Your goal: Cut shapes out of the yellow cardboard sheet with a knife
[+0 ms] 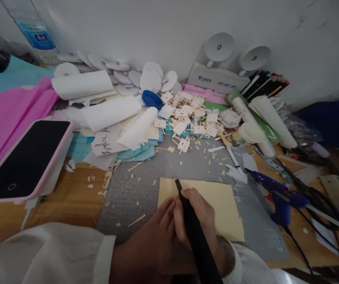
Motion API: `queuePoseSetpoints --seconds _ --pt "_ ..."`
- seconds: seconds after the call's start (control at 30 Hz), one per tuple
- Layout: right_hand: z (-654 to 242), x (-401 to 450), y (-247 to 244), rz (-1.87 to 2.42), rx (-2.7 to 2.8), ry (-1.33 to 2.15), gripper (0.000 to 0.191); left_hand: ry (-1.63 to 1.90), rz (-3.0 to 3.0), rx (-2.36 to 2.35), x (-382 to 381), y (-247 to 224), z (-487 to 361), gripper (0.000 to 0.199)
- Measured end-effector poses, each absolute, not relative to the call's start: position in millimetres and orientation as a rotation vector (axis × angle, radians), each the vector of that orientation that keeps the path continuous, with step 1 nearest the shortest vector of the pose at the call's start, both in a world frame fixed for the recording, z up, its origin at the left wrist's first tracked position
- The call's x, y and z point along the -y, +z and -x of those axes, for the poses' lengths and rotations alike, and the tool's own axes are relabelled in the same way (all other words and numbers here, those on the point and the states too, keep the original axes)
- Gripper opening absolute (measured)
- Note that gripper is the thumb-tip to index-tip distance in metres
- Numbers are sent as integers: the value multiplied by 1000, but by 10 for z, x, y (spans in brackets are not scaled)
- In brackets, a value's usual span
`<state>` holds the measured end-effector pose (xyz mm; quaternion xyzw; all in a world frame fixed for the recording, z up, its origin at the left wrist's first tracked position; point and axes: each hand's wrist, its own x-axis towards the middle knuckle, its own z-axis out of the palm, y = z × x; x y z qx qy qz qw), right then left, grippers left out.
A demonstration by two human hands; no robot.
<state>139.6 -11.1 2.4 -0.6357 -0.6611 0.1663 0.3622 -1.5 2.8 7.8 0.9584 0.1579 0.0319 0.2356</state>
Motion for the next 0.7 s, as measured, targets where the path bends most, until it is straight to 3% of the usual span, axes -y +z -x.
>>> queuePoseSetpoints --seconds 0.17,0.7 --pt "-1389 104 39 1659 1706 397 6 88 -2647 -440 -26 54 0 83" --pt "-1380 145 128 1661 1820 361 10 142 -2686 -380 -38 63 9 66"
